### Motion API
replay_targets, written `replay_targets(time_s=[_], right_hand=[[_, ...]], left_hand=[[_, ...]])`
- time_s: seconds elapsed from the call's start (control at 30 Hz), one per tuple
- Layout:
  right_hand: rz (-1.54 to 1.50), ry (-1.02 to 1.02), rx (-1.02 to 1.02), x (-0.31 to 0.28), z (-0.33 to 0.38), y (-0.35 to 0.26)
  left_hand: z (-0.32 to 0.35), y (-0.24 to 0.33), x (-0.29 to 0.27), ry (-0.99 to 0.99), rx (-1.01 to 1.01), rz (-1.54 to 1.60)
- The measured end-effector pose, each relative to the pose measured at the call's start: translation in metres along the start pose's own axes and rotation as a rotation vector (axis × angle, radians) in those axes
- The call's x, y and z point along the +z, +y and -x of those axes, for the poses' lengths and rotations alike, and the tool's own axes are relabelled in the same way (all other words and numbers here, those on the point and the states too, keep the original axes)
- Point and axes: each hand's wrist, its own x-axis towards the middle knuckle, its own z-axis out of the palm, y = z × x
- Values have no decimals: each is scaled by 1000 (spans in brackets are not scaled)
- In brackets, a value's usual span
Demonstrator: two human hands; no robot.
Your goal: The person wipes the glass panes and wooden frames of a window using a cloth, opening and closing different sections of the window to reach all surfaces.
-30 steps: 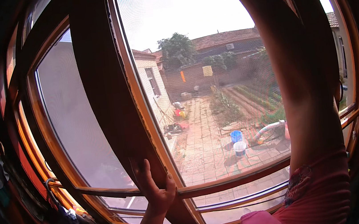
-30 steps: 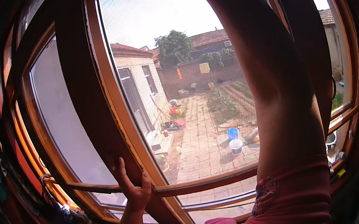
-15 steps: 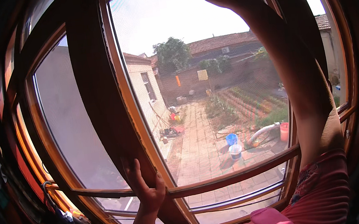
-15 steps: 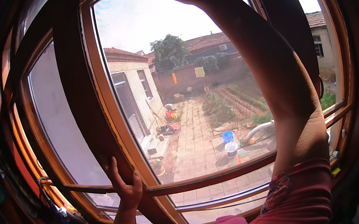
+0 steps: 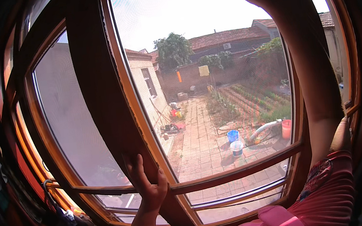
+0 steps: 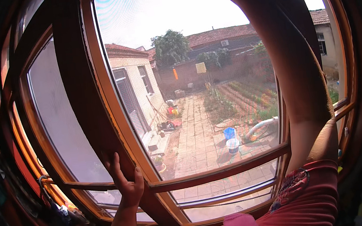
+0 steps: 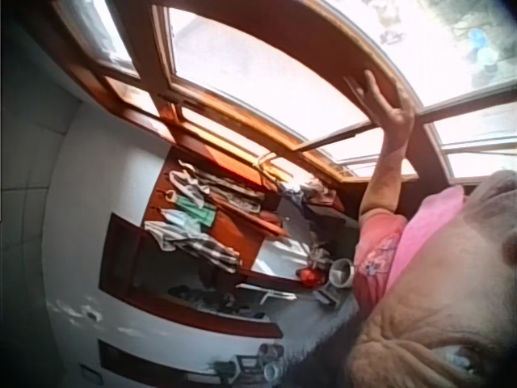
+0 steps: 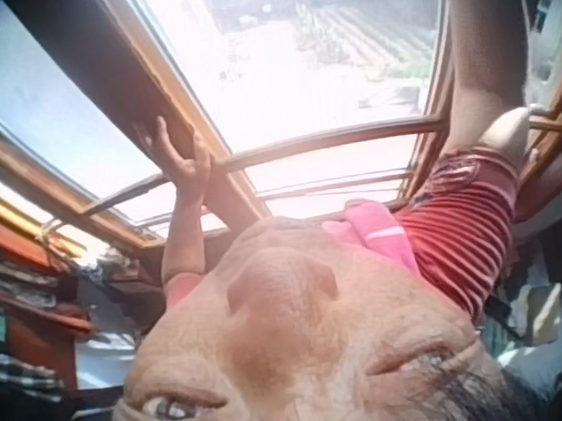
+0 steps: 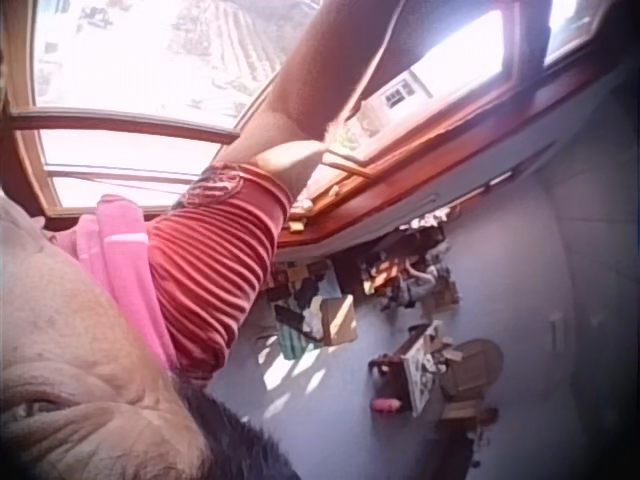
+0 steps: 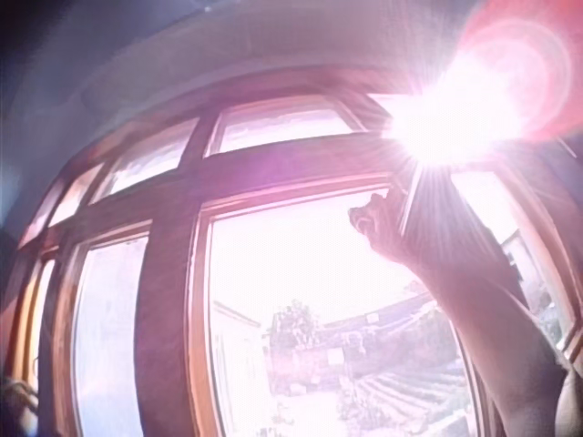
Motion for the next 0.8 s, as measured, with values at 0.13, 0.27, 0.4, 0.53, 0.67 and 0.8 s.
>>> replay_targets(time_s=[0.13,0.27,0.4,0.53,0.67,0.8], right_hand=[[15,26,14,-6,-8,0],[1,52,58,-1,-23,9],[21,63,89,-1,-40,3],[-94,27,10,7,-35,-51],[-121,-250,-66,-25,-11,-135],[-176,43,-165,23,-35,-80]], left_hand=[[1,-3,-3,15,23,-11],[2,-4,-3,19,12,-17],[2,-1,0,23,11,-16],[-1,-1,0,34,16,-27],[-1,-2,-5,36,20,-21],[-1,0,2,30,24,-18]])
